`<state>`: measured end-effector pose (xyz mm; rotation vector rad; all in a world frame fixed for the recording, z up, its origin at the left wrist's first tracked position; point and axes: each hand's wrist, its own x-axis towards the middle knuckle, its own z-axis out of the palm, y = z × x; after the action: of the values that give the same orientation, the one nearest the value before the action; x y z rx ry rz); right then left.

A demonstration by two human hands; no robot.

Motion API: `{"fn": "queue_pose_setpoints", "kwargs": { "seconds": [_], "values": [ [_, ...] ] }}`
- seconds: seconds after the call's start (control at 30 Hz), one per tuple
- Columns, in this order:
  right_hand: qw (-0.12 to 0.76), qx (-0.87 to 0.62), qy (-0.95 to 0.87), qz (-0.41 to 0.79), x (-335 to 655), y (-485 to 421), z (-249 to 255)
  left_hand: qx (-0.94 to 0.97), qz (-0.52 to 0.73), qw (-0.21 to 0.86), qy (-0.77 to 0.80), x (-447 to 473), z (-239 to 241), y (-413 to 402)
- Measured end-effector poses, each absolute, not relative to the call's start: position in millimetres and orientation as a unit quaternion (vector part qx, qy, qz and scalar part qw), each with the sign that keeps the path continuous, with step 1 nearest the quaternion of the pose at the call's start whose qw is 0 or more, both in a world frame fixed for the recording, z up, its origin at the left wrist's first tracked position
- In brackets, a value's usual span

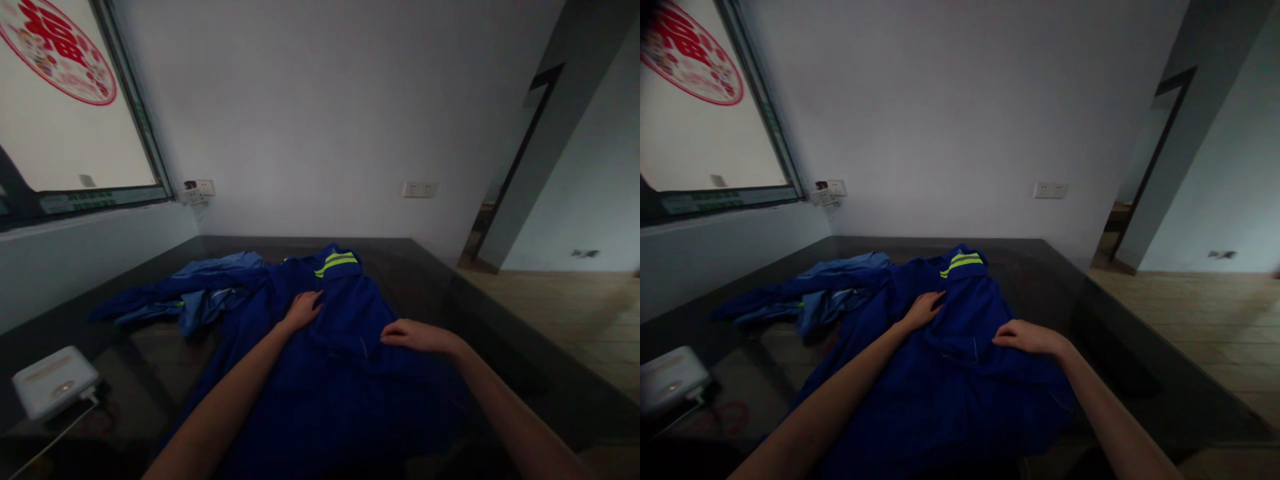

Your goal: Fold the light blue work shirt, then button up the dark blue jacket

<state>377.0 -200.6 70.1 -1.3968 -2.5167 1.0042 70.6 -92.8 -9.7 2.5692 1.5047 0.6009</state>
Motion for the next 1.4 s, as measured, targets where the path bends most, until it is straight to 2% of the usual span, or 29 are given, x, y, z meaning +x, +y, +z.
{"fn": "queue_pose_setpoints", "kwargs": {
  "seconds": [0.13, 0.37, 0.63, 0.7, 0.83, 0.9, 0.93, 1.07, 1.1, 1.2, 1.3, 1.4],
  "values": [
    [0.047, -0.505, -0.779, 0.368, 369.4, -204.1, 54.6, 0.842, 0.183, 0.048, 0.504, 70.2, -8.6, -92.8],
    [0.062, -0.471, -0.858, 0.195, 340.7, -234.4, 47.9, 0.845, 0.226, 0.042, 0.484, 70.3, -8.8, -92.1],
    [0.078, -0.456, -0.840, 0.284, 316.2, -263.3, 46.4, 0.843, 0.223, 0.048, 0.487, 69.0, -12.9, -88.1],
    [0.118, -0.456, -0.830, 0.300, 321.9, -265.5, 55.9, 0.843, 0.222, 0.049, 0.487, 69.0, -13.1, -88.0],
    [0.253, -0.478, -0.786, 0.298, 336.2, -284.6, 88.1, 0.836, 0.228, 0.053, 0.496, 69.6, -13.4, -87.7],
    [0.280, -0.469, -0.782, 0.300, 337.2, -300.6, 101.3, 0.834, 0.230, 0.060, 0.499, 69.6, -13.5, -87.3],
    [0.263, -0.459, -0.792, 0.306, 336.2, -308.2, 105.8, 0.833, 0.232, 0.065, 0.498, 69.5, -13.5, -87.2],
    [0.093, -0.387, -0.829, 0.392, 338.1, -315.0, 113.2, 0.840, 0.232, 0.092, 0.481, 68.9, -12.7, -88.8],
    [0.078, -0.376, -0.822, 0.420, 343.5, -306.6, 113.5, 0.843, 0.226, 0.094, 0.479, 68.8, -12.4, -89.5],
    [0.154, -0.396, -0.775, 0.469, 369.6, -254.2, 110.1, 0.845, 0.211, 0.093, 0.482, 68.7, -11.7, -91.7],
    [0.314, -0.481, -0.708, 0.410, 391.7, -179.1, 96.8, 0.844, 0.216, 0.098, 0.480, 69.1, -11.1, -93.0],
    [0.374, -0.601, -0.611, 0.355, 391.3, -114.8, 77.9, 0.842, 0.219, 0.102, 0.482, 70.0, -10.2, -93.8]
  ]
}}
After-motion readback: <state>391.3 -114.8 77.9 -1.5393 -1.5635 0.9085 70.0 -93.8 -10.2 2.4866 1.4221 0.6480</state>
